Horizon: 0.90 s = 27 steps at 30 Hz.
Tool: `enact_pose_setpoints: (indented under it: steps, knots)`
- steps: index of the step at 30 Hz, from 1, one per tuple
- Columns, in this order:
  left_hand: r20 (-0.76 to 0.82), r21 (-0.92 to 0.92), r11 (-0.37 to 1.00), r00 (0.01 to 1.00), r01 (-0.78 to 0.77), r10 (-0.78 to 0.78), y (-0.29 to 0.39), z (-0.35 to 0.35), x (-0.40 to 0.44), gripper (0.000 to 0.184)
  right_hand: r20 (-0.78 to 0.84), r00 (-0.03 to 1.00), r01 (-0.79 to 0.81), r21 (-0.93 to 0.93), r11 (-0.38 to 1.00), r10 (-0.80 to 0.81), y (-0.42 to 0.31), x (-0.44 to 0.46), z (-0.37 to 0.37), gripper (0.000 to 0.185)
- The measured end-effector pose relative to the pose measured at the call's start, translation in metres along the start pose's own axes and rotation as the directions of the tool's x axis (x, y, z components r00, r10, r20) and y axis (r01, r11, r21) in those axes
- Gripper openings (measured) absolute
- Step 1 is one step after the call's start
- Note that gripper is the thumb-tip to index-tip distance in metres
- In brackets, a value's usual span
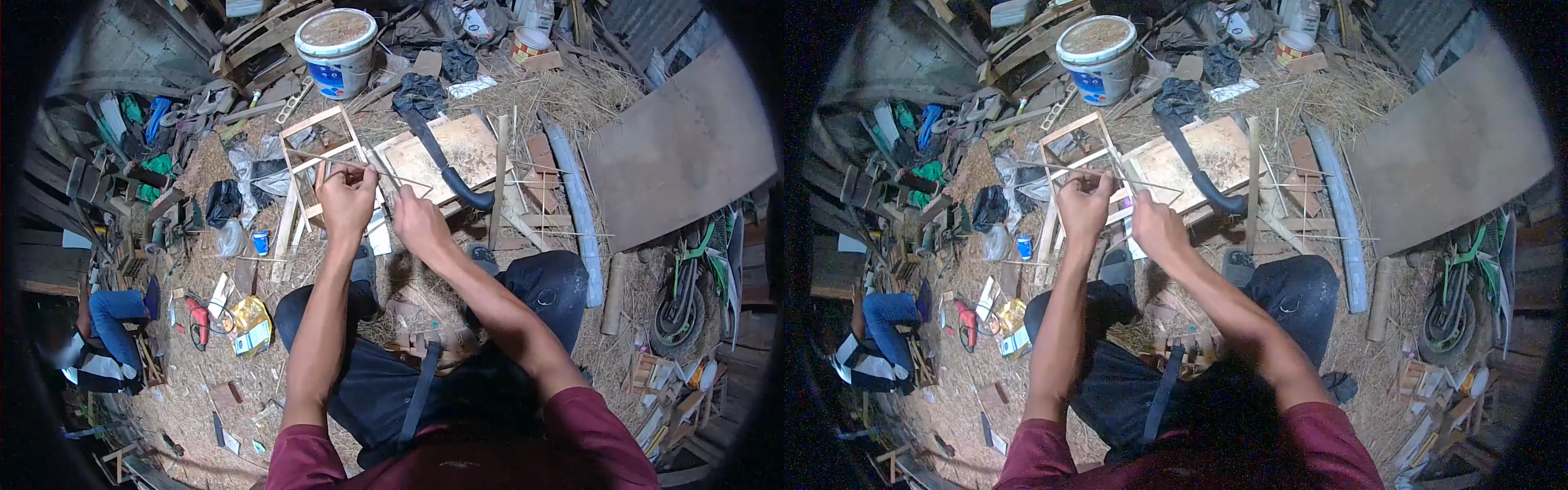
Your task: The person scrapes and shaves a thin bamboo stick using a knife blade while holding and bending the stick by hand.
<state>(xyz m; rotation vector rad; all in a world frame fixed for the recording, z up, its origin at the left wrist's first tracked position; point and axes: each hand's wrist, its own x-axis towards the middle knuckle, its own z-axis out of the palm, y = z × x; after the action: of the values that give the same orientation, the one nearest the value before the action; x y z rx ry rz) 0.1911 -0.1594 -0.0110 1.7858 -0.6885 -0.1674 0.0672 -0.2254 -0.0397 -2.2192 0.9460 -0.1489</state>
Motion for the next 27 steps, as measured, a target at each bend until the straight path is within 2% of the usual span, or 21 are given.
enact_pose_setpoints:
  steps: [2, 3, 6, 7, 10, 11, 14, 15, 17, 19, 22, 23, 26, 27]
  knots:
    - [0.005, 0.001, 1.0, 1.0, -0.011, 0.011, 0.0, 0.0, 0.0, 0.02, 0.05, 0.992, -0.114, -0.029, 0.993, 0.115, 0.034, 0.013, 0.019, 0.02]
    - [0.002, -0.007, 1.0, 1.0, -0.012, 0.012, -0.001, -0.001, 0.0, 0.021, -0.085, 0.995, 0.048, -0.029, 0.998, -0.05, 0.036, 0.008, 0.012, 0.021]
    - [-0.002, 0.022, 1.0, 1.0, 0.017, -0.017, -0.001, -0.003, 0.003, 0.021, -0.011, 1.0, 0.008, 0.082, 0.997, -0.007, 0.012, -0.001, 0.009, 0.022]
    - [-0.003, 0.038, 0.999, 0.999, 0.035, -0.035, 0.001, -0.003, 0.002, 0.021, -0.064, 0.997, 0.05, 0.035, 0.998, -0.047, 0.015, -0.001, 0.015, 0.023]
    - [0.012, 0.018, 1.0, 1.0, -0.006, 0.006, -0.004, 0.001, -0.001, 0.02, -0.106, 0.994, -0.025, -0.043, 0.999, 0.02, 0.076, 0.017, 0.042, 0.024]
    - [0.011, 0.035, 0.999, 1.0, -0.009, 0.009, -0.002, 0.001, -0.003, 0.02, -0.103, 0.994, -0.031, -0.017, 0.999, 0.029, 0.082, 0.021, 0.045, 0.024]
    - [0.002, 0.102, 0.994, 0.999, -0.037, 0.037, 0.015, -0.001, -0.004, 0.019, -0.087, 0.996, 0.02, 0.033, 0.999, -0.017, 0.037, 0.006, 0.022, 0.024]
    - [0.01, 0.14, 0.99, 1.0, -0.011, 0.01, 0.023, -0.002, -0.004, 0.018, -0.03, 0.998, -0.051, 0.061, 0.997, 0.053, 0.041, 0.008, 0.022, 0.025]
    - [0.0, 0.07, 0.997, 0.999, -0.043, 0.043, 0.007, 0.003, -0.002, 0.018, -0.063, 0.992, -0.108, 0.018, 0.994, 0.109, 0.104, 0.017, 0.047, 0.024]
    - [0.001, -0.013, 0.998, 0.999, -0.055, 0.055, 0.007, 0.007, -0.004, 0.018, -0.034, 0.987, -0.158, 0.021, 0.987, 0.159, 0.107, 0.019, 0.046, 0.025]
    - [0.018, 0.105, 0.991, 0.997, -0.077, 0.075, 0.018, 0.007, -0.004, 0.018, -0.108, 0.987, -0.113, 0.061, 0.992, 0.119, 0.086, 0.017, 0.044, 0.024]
    - [0.021, 0.082, 0.995, 0.999, -0.049, 0.047, 0.013, 0.008, -0.001, 0.016, -0.061, 0.992, -0.105, 0.047, 0.993, 0.108, 0.112, 0.016, 0.056, 0.029]
    - [0.024, 0.001, 0.999, 0.999, -0.044, 0.044, 0.02, 0.011, -0.002, 0.012, 0.0, 0.978, -0.208, 0.054, 0.977, 0.208, 0.111, 0.016, 0.059, 0.029]
    - [0.067, 0.037, 0.996, 0.995, -0.075, 0.072, 0.014, 0.014, 0.001, 0.012, 0.105, 0.994, -0.04, -0.028, 0.999, 0.042, 0.11, 0.024, 0.066, 0.027]
